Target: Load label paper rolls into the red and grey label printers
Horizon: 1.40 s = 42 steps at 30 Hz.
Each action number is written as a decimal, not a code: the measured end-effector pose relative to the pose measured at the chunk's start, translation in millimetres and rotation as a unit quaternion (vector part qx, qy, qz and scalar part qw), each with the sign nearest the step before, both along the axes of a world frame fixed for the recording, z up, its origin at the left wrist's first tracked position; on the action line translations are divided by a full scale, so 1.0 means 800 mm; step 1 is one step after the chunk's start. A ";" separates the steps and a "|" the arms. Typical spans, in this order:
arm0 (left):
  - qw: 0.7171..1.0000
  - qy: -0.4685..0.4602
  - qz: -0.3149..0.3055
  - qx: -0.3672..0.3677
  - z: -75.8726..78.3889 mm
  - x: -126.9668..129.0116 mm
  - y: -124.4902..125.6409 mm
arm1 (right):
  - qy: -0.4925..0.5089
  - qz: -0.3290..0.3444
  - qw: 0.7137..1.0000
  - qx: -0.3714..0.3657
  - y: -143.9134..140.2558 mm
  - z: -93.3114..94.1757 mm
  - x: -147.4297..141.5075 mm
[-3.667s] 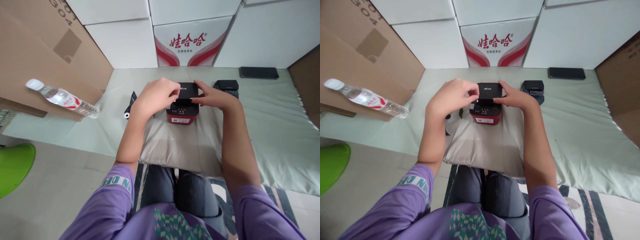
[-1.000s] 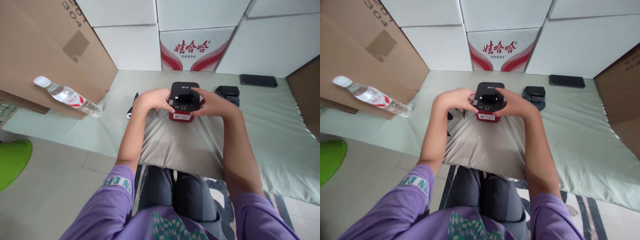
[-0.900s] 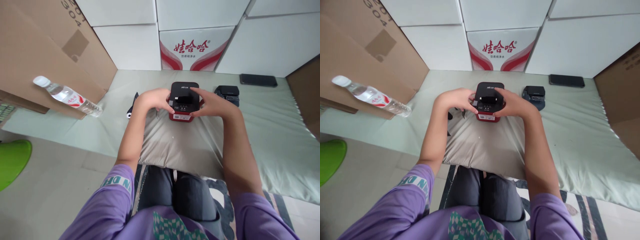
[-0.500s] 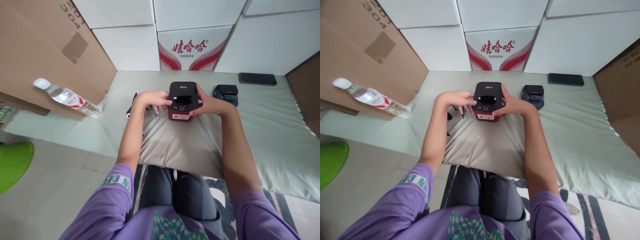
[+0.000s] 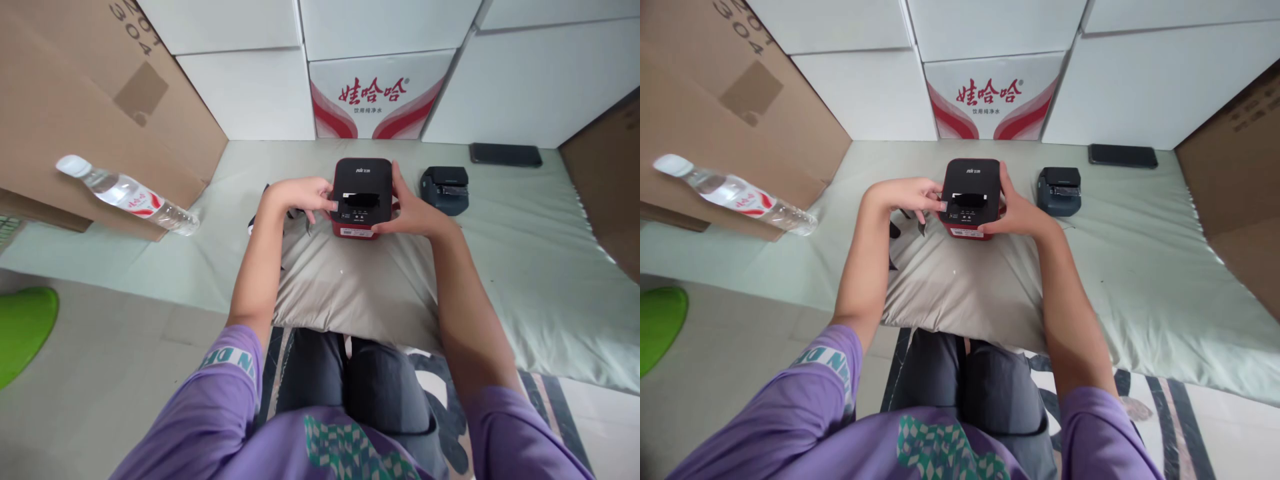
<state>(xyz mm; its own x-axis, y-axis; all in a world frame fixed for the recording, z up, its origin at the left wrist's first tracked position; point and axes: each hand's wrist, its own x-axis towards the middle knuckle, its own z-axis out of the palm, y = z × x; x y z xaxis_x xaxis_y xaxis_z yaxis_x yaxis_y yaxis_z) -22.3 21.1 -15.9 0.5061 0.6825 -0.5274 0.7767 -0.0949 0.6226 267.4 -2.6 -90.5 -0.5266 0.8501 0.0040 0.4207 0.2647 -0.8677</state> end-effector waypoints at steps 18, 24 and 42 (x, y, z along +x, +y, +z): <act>0.966 -0.099 0.212 0.112 -0.044 0.025 0.029 | 0.059 -0.137 0.986 0.079 0.078 -0.071 -0.008; 0.950 -0.132 0.265 0.103 -0.060 0.033 0.035 | 0.072 -0.138 0.978 0.141 0.081 -0.076 -0.016; 0.869 -0.222 0.439 0.060 -0.057 0.072 0.066 | 0.127 -0.214 0.949 0.195 0.108 -0.106 -0.046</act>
<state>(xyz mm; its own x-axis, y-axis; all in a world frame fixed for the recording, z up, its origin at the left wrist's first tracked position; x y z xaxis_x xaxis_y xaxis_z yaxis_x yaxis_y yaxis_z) 35.0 73.8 -61.6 -0.1008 0.9449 -0.3115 0.2684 0.3273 0.9060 230.8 83.6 -175.6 -0.0738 0.8939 0.4422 0.3527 0.4381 -0.8268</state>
